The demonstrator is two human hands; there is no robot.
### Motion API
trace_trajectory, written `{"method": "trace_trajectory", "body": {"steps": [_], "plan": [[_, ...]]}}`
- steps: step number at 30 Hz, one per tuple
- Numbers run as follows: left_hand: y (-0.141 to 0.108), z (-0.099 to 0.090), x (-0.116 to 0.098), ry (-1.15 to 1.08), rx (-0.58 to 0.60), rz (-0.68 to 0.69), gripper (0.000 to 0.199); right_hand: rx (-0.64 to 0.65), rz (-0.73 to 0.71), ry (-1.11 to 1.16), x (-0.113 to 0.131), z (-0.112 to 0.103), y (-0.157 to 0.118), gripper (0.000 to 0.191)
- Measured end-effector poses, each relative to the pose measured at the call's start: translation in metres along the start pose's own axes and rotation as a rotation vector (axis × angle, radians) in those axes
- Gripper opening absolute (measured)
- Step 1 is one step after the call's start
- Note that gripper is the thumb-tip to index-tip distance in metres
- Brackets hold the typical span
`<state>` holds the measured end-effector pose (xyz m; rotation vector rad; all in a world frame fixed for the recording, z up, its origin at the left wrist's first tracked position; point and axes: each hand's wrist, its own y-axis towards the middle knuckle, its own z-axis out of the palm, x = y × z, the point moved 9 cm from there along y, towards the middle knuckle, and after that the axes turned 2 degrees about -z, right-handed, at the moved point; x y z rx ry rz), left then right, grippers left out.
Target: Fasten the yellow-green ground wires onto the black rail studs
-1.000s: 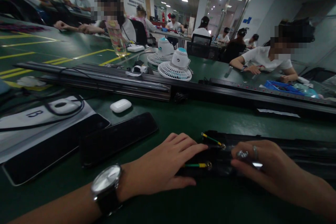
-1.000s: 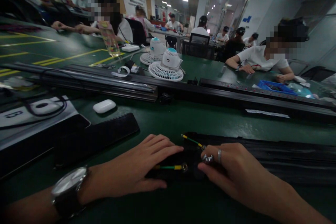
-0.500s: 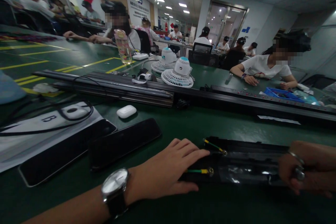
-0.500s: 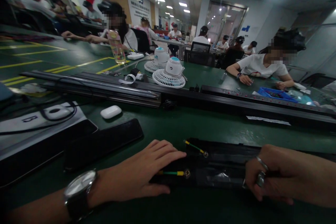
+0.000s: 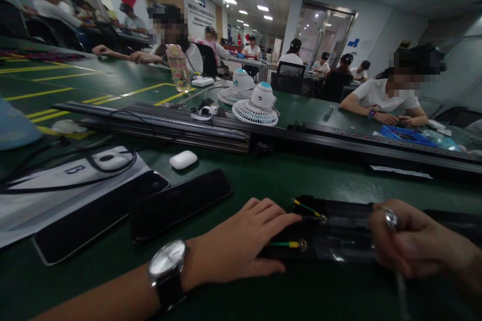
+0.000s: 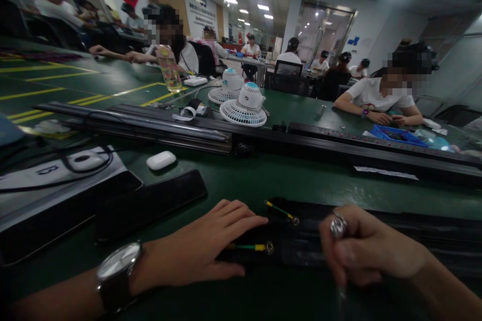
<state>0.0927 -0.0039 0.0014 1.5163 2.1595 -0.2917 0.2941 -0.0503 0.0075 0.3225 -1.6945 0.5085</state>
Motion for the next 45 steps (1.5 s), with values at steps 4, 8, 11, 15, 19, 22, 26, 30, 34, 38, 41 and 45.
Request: {"method": "trace_trajectory", "body": {"steps": [4,8,11,15,19,22,26,30,34,38,41,45], "plan": [[0.001,0.001,0.001,0.005,0.000,-0.005,0.079,-0.266,-0.066,0.003,0.008,0.020,0.020,0.035],[0.001,-0.001,-0.002,0.011,-0.025,0.021,0.078,-0.361,-0.103,-0.167,0.013,0.023,0.022,0.032],[0.001,-0.002,-0.003,0.012,-0.039,0.031,0.077,-0.381,-0.132,-0.302,0.013,0.022,0.019,0.028],[0.001,-0.002,-0.003,0.010,-0.030,0.019,0.077,-0.335,-0.204,-0.474,0.017,0.030,0.018,0.021],[0.001,-0.002,-0.003,0.014,-0.027,0.020,0.076,-0.294,-0.231,-0.537,0.022,0.037,0.017,0.020],[0.002,-0.001,-0.004,0.016,-0.030,0.026,0.077,-0.329,-0.197,-0.468,0.022,0.034,0.016,0.022],[0.002,0.000,-0.002,0.022,-0.021,0.019,0.078,-0.383,-0.134,-0.305,0.017,0.030,0.018,0.026],[0.001,0.000,-0.002,0.020,-0.016,0.017,0.077,-0.384,-0.138,-0.287,0.015,0.032,0.022,0.027],[0.001,0.000,-0.002,0.011,-0.024,0.023,0.076,-0.386,-0.133,-0.279,0.014,0.033,0.022,0.026],[0.001,-0.002,-0.003,0.008,-0.057,0.044,0.076,-0.399,-0.143,-0.274,0.015,0.036,0.019,0.024],[0.001,-0.002,-0.004,0.015,-0.063,0.052,0.076,-0.420,-0.145,-0.243,0.014,0.036,0.018,0.025],[0.001,-0.001,-0.003,0.018,-0.050,0.044,0.077,-0.432,-0.126,-0.178,0.010,0.036,0.019,0.026]]}}
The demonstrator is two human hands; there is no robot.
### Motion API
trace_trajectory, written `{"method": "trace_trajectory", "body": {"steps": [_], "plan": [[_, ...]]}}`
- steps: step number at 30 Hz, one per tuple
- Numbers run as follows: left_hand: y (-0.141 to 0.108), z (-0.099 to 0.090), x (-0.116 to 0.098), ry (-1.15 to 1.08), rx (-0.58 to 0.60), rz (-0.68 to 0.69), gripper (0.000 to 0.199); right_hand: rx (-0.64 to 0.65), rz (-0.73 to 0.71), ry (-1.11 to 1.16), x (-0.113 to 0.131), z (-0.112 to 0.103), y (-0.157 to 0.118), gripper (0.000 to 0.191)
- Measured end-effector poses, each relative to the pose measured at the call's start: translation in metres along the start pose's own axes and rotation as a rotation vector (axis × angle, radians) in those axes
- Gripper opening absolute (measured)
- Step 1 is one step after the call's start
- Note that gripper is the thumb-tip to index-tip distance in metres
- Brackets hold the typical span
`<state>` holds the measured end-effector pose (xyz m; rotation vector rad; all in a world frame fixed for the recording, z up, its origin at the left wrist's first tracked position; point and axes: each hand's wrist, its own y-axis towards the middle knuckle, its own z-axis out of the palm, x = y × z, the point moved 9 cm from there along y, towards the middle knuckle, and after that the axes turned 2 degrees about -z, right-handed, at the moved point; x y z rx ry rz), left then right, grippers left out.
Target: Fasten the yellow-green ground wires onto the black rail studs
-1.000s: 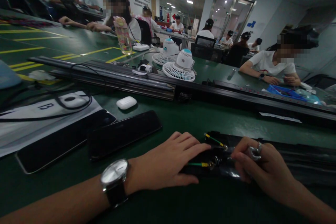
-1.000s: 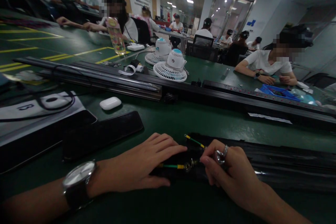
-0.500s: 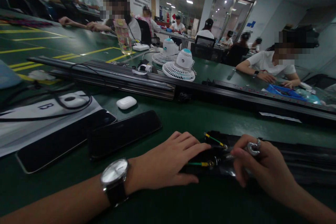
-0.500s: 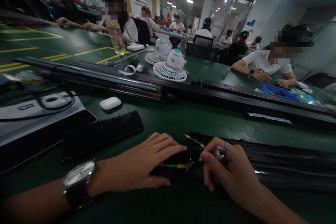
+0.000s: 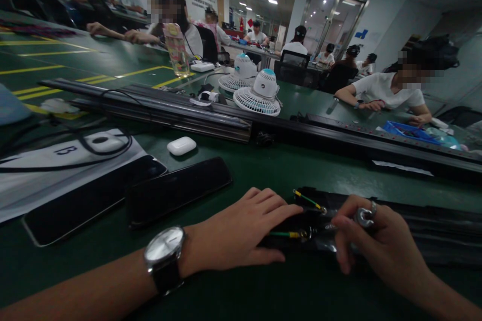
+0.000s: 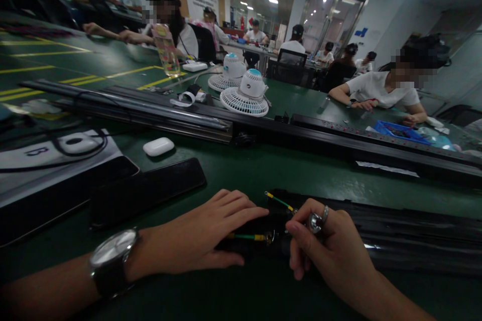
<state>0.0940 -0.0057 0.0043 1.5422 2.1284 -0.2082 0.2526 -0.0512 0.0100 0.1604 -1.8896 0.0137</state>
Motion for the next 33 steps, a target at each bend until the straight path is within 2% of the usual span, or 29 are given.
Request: {"method": "trace_trajectory", "body": {"steps": [5,10,15,19,26,33], "plan": [[0.000,0.001,0.001,-0.005,-0.001,-0.009,0.078,-0.001,0.023,0.019,-0.005,0.002,0.000,0.027],[0.000,0.000,-0.001,0.007,-0.007,0.001,0.077,0.049,0.020,-0.054,-0.006,0.003,0.001,0.028],[0.001,0.000,0.000,0.000,0.003,-0.013,0.075,0.157,-0.092,-0.213,0.004,0.000,0.002,0.024],[0.001,0.001,0.000,-0.010,0.010,-0.010,0.077,0.222,-0.136,-0.248,0.007,-0.002,0.002,0.023],[0.000,0.003,0.003,-0.022,0.035,-0.027,0.077,0.183,-0.102,-0.444,0.009,-0.017,0.006,0.027],[0.001,0.003,0.000,-0.004,0.030,-0.002,0.075,0.183,-0.153,-0.501,0.023,-0.017,0.010,0.024]]}}
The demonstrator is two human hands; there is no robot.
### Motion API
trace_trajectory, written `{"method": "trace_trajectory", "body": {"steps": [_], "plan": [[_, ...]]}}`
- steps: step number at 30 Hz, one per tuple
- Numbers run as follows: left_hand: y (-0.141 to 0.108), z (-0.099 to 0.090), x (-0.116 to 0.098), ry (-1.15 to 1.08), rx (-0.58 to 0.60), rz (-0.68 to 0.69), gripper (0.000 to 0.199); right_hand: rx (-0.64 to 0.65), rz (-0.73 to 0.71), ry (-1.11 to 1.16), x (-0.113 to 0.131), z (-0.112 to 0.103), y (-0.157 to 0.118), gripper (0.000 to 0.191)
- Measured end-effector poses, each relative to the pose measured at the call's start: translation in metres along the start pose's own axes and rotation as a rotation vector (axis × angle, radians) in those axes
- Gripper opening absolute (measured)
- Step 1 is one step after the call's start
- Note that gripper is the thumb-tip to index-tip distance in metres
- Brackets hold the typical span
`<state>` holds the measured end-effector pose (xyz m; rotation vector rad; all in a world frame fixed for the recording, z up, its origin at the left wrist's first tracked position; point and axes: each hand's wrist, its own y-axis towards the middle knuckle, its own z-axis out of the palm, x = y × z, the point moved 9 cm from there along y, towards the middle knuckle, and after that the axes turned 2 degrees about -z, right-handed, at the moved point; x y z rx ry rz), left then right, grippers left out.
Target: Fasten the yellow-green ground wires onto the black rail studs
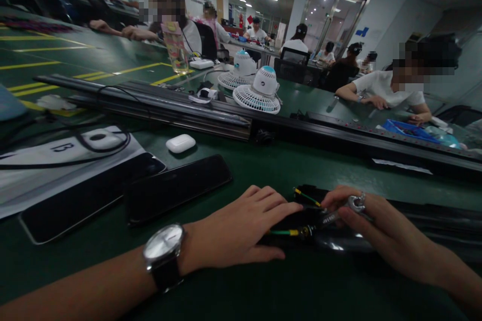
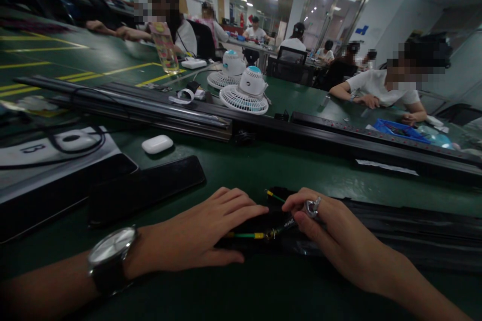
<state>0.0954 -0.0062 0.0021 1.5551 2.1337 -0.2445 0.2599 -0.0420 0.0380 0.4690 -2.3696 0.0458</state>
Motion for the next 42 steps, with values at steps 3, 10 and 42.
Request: {"method": "trace_trajectory", "body": {"steps": [3,10,42], "plan": [[0.000,0.000,0.000,0.006,-0.007,-0.001,0.074,0.001,-0.019,-0.041,0.005,-0.002,0.003,0.022],[0.001,0.000,0.000,0.010,-0.003,-0.009,0.075,0.011,0.014,-0.104,0.001,-0.003,0.000,0.021],[0.002,-0.002,-0.003,0.034,-0.031,0.008,0.076,0.018,-0.078,-0.111,0.010,-0.010,0.009,0.039]]}}
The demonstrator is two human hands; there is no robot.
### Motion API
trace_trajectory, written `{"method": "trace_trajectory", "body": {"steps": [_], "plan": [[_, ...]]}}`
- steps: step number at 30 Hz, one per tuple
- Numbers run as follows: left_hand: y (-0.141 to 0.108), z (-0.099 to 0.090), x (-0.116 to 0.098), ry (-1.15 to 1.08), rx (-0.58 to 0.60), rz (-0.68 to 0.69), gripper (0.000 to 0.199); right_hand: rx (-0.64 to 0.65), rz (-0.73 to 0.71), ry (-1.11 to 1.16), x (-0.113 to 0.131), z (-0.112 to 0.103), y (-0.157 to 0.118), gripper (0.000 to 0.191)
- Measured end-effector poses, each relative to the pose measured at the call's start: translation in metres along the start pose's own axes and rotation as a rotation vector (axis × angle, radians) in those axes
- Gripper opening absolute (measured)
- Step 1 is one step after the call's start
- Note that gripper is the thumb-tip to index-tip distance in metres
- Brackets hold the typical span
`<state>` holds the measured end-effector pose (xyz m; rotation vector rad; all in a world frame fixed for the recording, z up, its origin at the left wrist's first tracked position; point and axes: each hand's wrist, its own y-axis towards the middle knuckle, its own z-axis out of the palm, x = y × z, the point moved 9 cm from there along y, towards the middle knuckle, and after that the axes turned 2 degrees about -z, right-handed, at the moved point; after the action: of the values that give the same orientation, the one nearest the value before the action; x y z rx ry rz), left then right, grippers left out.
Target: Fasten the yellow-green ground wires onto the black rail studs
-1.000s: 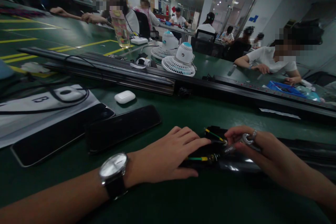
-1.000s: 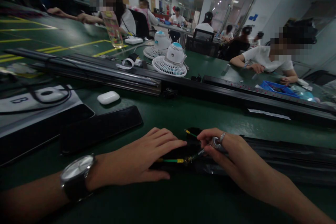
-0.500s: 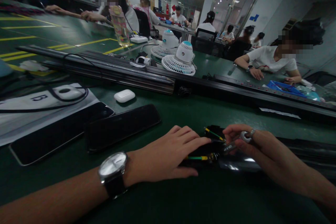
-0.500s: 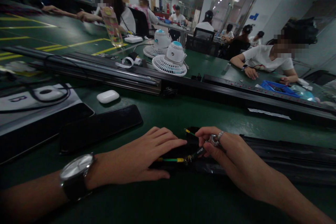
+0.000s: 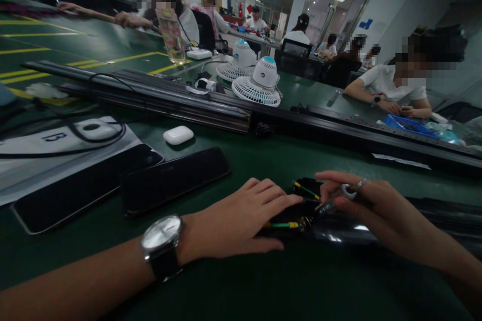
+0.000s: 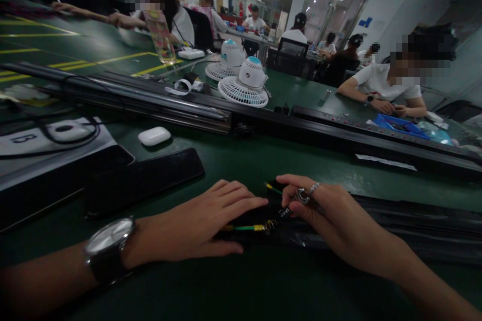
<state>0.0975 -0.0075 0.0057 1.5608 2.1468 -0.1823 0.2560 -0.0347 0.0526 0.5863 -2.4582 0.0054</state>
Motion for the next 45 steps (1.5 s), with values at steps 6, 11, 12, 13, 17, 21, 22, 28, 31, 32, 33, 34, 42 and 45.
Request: {"method": "trace_trajectory", "body": {"steps": [6,11,12,13,17,21,22,28,31,32,33,34,42,45], "plan": [[-0.001,0.001,0.003,-0.030,0.000,-0.004,0.078,-0.135,0.019,0.030,0.001,-0.009,0.000,0.035],[-0.002,0.002,0.003,-0.041,-0.002,0.002,0.077,-0.162,0.005,0.028,0.005,-0.009,0.000,0.038],[-0.002,0.001,0.003,-0.043,-0.007,0.006,0.077,-0.162,0.002,0.035,0.006,-0.008,0.000,0.039],[-0.002,0.001,0.002,-0.042,-0.012,0.010,0.077,-0.164,-0.001,0.044,0.008,-0.008,0.001,0.040],[-0.002,0.001,0.001,-0.029,-0.018,0.011,0.078,-0.155,-0.006,0.077,0.014,-0.006,0.003,0.038],[-0.002,0.001,0.001,-0.019,-0.016,0.008,0.078,-0.128,-0.017,0.100,0.018,-0.003,0.005,0.027],[-0.002,0.001,0.001,-0.014,-0.015,0.007,0.077,-0.111,-0.027,0.115,0.020,-0.002,0.005,0.025],[-0.002,0.002,0.001,0.005,0.002,0.013,0.074,-0.043,-0.011,0.273,0.015,0.000,0.002,0.018],[-0.002,0.002,0.002,-0.007,-0.003,0.013,0.077,-0.099,0.038,0.441,0.005,-0.004,-0.001,0.014],[-0.002,0.002,0.002,-0.014,-0.003,0.011,0.078,-0.117,0.041,0.489,0.004,-0.005,-0.002,0.013],[-0.002,0.002,0.003,-0.019,-0.003,0.009,0.078,-0.138,0.045,0.522,0.002,-0.006,-0.002,0.012],[-0.002,0.002,0.003,-0.020,-0.006,0.007,0.077,-0.163,0.051,0.538,0.001,-0.007,-0.003,0.012],[-0.002,0.000,0.001,-0.013,-0.031,0.023,0.077,-0.233,0.060,0.045,0.001,-0.012,-0.008,0.020],[-0.002,0.000,0.001,-0.011,-0.022,0.014,0.077,-0.223,0.021,-0.069,0.004,-0.009,-0.009,0.019]]}}
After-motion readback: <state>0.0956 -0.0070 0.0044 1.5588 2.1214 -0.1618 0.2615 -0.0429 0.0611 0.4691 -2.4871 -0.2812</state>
